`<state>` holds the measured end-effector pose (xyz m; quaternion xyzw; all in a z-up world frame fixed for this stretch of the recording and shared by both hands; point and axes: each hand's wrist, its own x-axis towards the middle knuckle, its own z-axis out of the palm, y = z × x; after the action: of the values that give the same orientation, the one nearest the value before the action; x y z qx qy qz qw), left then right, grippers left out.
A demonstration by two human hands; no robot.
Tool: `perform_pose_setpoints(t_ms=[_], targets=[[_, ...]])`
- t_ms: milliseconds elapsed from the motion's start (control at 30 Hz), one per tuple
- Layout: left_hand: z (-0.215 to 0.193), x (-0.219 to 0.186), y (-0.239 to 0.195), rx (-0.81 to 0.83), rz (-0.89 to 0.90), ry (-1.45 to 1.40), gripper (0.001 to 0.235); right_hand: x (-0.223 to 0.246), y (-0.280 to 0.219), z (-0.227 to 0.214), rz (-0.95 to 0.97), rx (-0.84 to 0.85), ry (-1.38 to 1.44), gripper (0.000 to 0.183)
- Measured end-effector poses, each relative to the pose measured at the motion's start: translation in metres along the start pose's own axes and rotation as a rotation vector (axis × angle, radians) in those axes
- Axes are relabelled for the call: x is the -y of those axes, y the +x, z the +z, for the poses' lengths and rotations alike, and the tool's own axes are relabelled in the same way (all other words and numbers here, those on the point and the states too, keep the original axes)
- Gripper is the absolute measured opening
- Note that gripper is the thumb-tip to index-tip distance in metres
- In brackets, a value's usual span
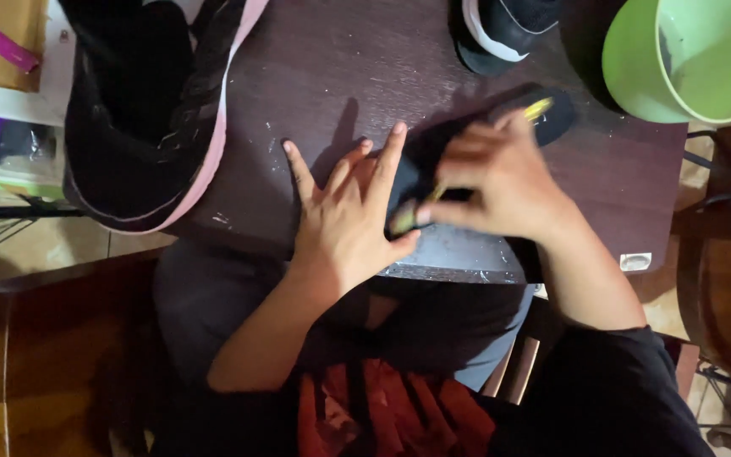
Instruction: The person scrubs a black shoe insole with a small brush on a table. They hold the insole steady with one hand while brushing the surface with the other. A pair of sneakers and a green bowl are visible nearby.
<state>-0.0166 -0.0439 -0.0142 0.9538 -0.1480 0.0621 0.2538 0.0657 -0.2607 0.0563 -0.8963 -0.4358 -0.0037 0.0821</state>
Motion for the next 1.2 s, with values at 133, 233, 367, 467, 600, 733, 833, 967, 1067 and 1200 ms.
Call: perform_pose_setpoints(t_ms=[133, 233, 367, 467, 600, 733, 833, 967, 1067, 1200], targets=[[0.000, -0.001, 0.001, 0.004, -0.011, 0.018, 0.129, -0.026, -0.015, -0.025, 0.099, 0.088, 0.064, 0.026], [0.001, -0.001, -0.001, -0.058, 0.011, 0.045, 0.129, -0.018, -0.012, -0.016, 0.199, 0.048, -0.071, 0.044], [0.001, 0.000, 0.000, -0.110, 0.046, 0.075, 0.122, -0.008, -0.010, -0.022, -0.007, 0.127, 0.069, 0.042], [-0.001, 0.000, 0.000, -0.126, 0.042, 0.110, 0.123, -0.025, -0.022, -0.030, 0.216, 0.191, -0.005, 0.047], [-0.003, -0.001, -0.001, -0.119, 0.049, 0.074, 0.122, -0.014, -0.018, -0.027, 0.147, 0.207, -0.024, 0.044], [-0.022, -0.007, -0.007, -0.204, 0.072, 0.038, 0.106, -0.047, -0.035, -0.031, 0.275, 0.195, -0.078, 0.044], [-0.024, -0.007, -0.011, -0.182, 0.060, 0.066, 0.099, -0.021, -0.017, -0.023, 0.166, 0.175, 0.021, 0.041], [-0.019, -0.006, -0.006, -0.133, 0.054, 0.124, 0.119, -0.027, -0.020, -0.022, 0.082, 0.201, 0.089, 0.043], [-0.011, -0.007, -0.004, -0.118, 0.012, 0.167, 0.125, -0.040, -0.021, -0.022, 0.288, 0.116, -0.014, 0.043], [-0.010, -0.006, -0.002, -0.104, 0.020, 0.160, 0.116, -0.023, -0.004, -0.033, 0.016, 0.039, 0.152, 0.035]])
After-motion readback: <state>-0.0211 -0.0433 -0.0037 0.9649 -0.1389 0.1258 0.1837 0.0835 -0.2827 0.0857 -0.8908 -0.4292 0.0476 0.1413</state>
